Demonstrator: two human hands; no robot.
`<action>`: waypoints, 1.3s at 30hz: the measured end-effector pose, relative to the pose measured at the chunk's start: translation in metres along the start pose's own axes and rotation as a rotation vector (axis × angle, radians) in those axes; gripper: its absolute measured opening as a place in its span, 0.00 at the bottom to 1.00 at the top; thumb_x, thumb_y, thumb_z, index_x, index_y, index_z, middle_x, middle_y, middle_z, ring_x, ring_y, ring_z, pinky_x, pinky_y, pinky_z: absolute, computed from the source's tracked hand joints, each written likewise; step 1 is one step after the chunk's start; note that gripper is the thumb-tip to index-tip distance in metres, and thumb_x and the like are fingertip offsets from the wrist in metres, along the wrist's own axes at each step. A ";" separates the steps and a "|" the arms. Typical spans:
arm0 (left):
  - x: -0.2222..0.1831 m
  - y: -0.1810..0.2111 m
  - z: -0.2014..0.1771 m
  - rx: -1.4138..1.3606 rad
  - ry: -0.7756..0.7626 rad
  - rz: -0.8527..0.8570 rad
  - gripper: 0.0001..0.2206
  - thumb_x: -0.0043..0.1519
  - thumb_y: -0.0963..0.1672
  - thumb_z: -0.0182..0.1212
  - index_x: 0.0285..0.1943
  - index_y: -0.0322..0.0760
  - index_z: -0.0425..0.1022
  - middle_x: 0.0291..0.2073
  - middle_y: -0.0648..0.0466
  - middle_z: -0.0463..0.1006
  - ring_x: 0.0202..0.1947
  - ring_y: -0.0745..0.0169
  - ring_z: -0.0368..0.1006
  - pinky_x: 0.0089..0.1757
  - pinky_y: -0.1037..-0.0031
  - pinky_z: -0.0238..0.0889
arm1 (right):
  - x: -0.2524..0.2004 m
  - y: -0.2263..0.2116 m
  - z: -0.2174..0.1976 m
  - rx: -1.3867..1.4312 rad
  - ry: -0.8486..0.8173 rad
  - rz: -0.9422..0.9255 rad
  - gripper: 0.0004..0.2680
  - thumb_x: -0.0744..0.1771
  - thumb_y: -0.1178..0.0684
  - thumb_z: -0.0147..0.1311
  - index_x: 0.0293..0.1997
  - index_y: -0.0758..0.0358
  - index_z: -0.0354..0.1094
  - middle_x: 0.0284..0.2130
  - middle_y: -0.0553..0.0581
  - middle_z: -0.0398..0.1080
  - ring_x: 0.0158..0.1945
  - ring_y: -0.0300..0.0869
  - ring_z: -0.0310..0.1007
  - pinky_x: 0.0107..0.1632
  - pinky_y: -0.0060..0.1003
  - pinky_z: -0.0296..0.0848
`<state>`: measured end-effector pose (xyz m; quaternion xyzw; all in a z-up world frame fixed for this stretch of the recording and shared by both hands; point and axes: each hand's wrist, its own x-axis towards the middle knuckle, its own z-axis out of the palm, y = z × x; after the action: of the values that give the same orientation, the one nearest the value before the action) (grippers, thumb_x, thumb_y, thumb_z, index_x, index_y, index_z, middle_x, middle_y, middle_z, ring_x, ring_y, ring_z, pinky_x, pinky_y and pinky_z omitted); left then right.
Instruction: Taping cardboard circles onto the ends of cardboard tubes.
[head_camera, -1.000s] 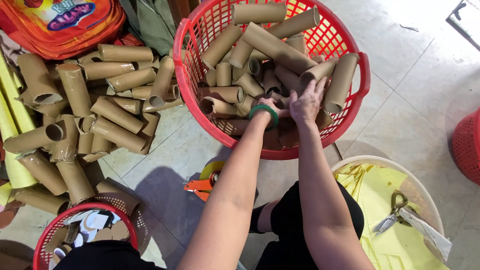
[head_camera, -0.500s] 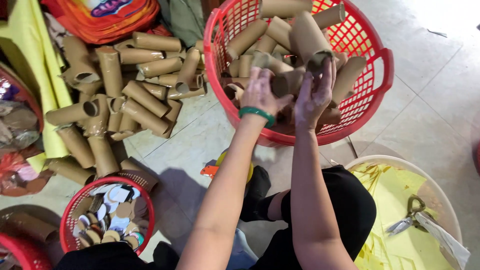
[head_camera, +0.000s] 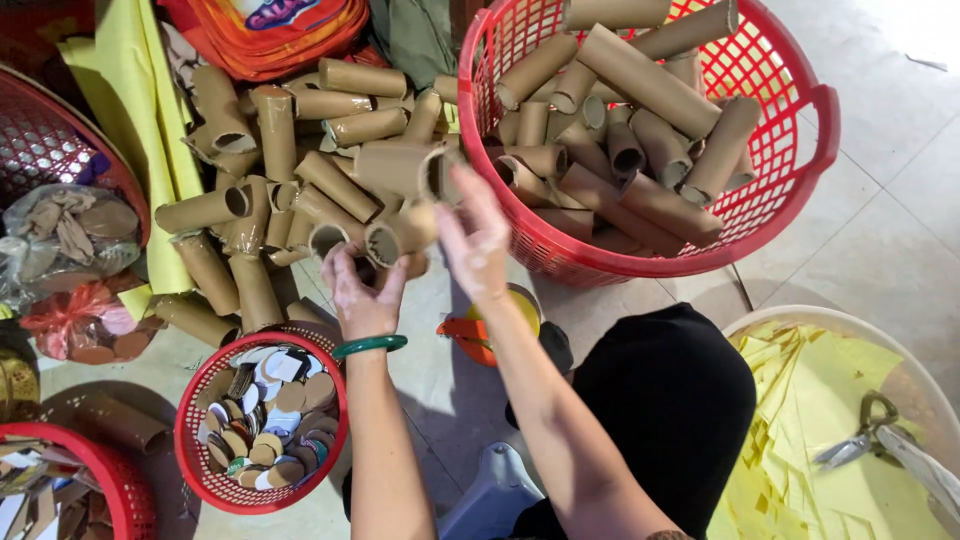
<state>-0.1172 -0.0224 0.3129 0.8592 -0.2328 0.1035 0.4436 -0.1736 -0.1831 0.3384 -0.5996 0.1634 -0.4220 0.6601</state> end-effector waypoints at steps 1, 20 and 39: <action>0.001 -0.004 0.009 -0.003 -0.006 0.003 0.29 0.55 0.50 0.78 0.58 0.29 0.69 0.60 0.34 0.67 0.61 0.35 0.67 0.59 0.53 0.64 | -0.008 0.004 0.003 -0.003 0.006 0.000 0.20 0.67 0.62 0.57 0.68 0.68 0.63 0.64 0.58 0.66 0.51 0.38 0.73 0.51 0.31 0.75; 0.069 0.141 0.272 -0.337 -0.269 0.352 0.16 0.59 0.36 0.62 0.56 0.34 0.75 0.52 0.42 0.77 0.56 0.41 0.73 0.57 0.61 0.66 | 0.133 0.048 -0.202 -0.916 0.241 -0.083 0.22 0.63 0.50 0.67 0.63 0.64 0.67 0.63 0.71 0.62 0.65 0.59 0.63 0.65 0.45 0.64; 0.025 0.189 0.462 0.084 -0.964 -0.300 0.43 0.58 0.49 0.68 0.81 0.55 0.45 0.64 0.34 0.68 0.66 0.37 0.64 0.63 0.57 0.58 | 0.161 0.052 -0.331 -1.130 0.437 0.751 0.48 0.59 0.47 0.71 0.80 0.42 0.22 0.69 0.75 0.47 0.68 0.65 0.59 0.71 0.49 0.59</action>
<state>-0.2016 -0.4989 0.1871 0.8504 -0.2809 -0.3605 0.2607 -0.2985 -0.5246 0.2617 -0.6549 0.6814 -0.1273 0.3011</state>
